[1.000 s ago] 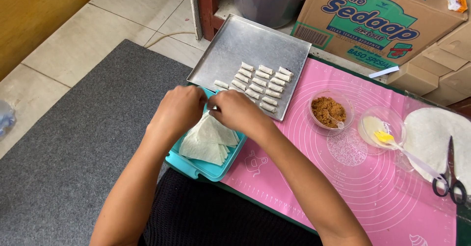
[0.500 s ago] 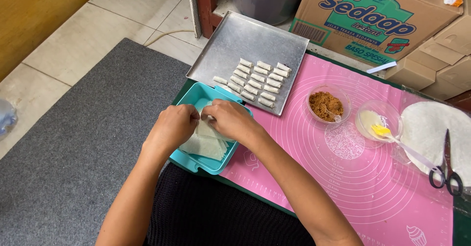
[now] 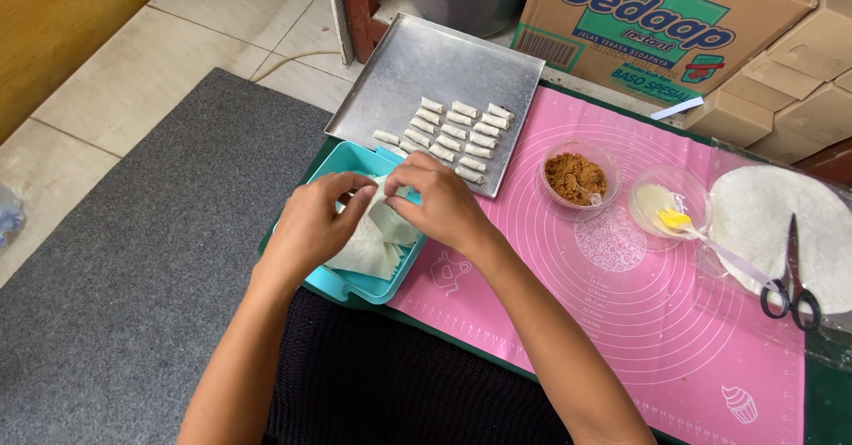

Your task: Assembling small food wraps by placing filling on triangular dough sheets, brushing edges with liquid, and folding them into rolls.

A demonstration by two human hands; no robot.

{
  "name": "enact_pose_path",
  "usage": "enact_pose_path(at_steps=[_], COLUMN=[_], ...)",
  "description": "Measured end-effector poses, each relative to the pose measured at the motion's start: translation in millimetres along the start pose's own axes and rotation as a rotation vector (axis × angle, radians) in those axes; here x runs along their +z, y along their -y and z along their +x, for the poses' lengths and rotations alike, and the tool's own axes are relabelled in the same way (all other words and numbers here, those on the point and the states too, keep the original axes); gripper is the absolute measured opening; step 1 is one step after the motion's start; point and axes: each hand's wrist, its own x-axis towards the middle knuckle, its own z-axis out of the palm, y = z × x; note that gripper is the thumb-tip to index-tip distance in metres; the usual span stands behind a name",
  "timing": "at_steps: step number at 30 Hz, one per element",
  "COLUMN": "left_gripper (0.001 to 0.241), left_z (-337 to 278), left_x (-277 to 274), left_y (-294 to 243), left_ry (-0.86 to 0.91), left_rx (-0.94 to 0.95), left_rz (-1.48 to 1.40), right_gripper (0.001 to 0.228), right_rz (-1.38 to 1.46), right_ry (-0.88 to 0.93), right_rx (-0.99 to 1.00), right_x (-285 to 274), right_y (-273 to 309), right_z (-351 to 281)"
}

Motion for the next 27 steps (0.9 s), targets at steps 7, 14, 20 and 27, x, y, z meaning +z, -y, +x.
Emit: enact_pose_path(at_steps=[7, 14, 20, 27], left_gripper=[0.028, 0.015, 0.013, 0.015], left_z=[-4, 2, 11, 27], left_x=[25, 91, 157, 223], left_y=[-42, -65, -75, -85], left_ry=[0.020, 0.087, 0.192, 0.265], left_rx=[0.182, 0.148, 0.120, 0.270], left_rz=[-0.181, -0.476, -0.469, -0.677], right_gripper=[0.017, 0.026, 0.015, 0.014], right_rz=[-0.074, 0.295, 0.248, 0.046], right_ry=[-0.224, -0.196, -0.313, -0.591], right_rx=[-0.135, 0.258, 0.542, 0.350], right_x=[-51, -121, -140, -134], right_y=[-11, 1, -23, -49], right_z=[-32, -103, -166, -211])
